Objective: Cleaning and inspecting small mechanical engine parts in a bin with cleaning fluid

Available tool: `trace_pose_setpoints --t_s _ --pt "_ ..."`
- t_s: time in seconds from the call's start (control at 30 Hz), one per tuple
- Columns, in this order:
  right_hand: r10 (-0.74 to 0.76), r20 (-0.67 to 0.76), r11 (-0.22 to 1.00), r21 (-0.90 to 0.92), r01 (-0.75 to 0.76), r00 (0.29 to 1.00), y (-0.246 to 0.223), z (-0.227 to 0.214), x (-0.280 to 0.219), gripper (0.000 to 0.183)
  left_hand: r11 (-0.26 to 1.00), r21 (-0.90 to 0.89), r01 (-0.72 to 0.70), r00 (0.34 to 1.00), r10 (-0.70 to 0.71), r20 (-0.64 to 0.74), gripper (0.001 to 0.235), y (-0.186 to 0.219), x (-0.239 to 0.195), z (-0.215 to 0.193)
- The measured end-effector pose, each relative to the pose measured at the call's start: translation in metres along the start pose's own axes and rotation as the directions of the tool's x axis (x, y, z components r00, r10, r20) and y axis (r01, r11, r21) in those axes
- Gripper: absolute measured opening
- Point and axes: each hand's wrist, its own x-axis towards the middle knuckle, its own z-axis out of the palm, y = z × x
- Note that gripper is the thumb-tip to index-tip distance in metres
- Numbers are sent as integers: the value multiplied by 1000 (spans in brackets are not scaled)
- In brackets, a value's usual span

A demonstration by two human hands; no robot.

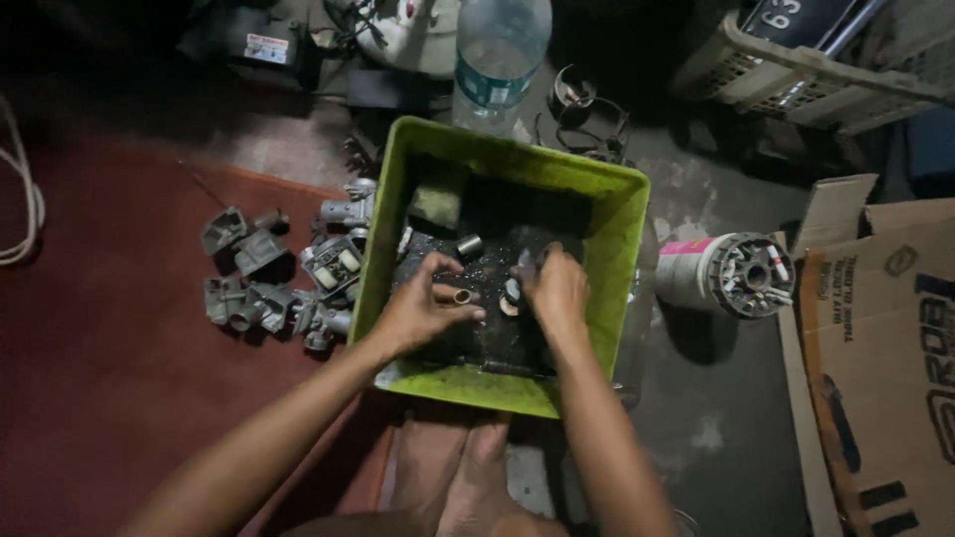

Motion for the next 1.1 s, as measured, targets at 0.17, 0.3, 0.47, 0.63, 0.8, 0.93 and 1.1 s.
trace_pose_setpoints --t_s 0.17,0.3,0.47,0.63,0.8,0.93,1.1 --pt "-22 3 998 60 21 1000 29 33 18 30 982 -69 -175 983 170 -70 52 -27 24 1" --pt "-316 -334 823 368 432 888 -26 -20 -24 17 938 164 -306 937 327 -122 39 -37 33 -8" --pt "-502 -469 580 441 685 727 -45 -43 -65 14 889 328 -319 919 375 -121 38 -12 16 -10" --pt "-618 -518 519 297 801 592 -40 -22 -74 29 856 336 -394 886 451 -109 40 -10 12 -8" --pt "-478 -517 593 407 695 710 -48 -23 -79 18 728 443 -524 808 590 -13 38 -5 9 -7" --pt "-361 -483 572 561 599 798 -46 -12 -77 16 716 477 -509 799 599 -46 38 6 4 -4" --pt "-190 -161 432 872 230 968 -23 27 -64 15 557 571 -604 738 660 137 36 17 -7 1"
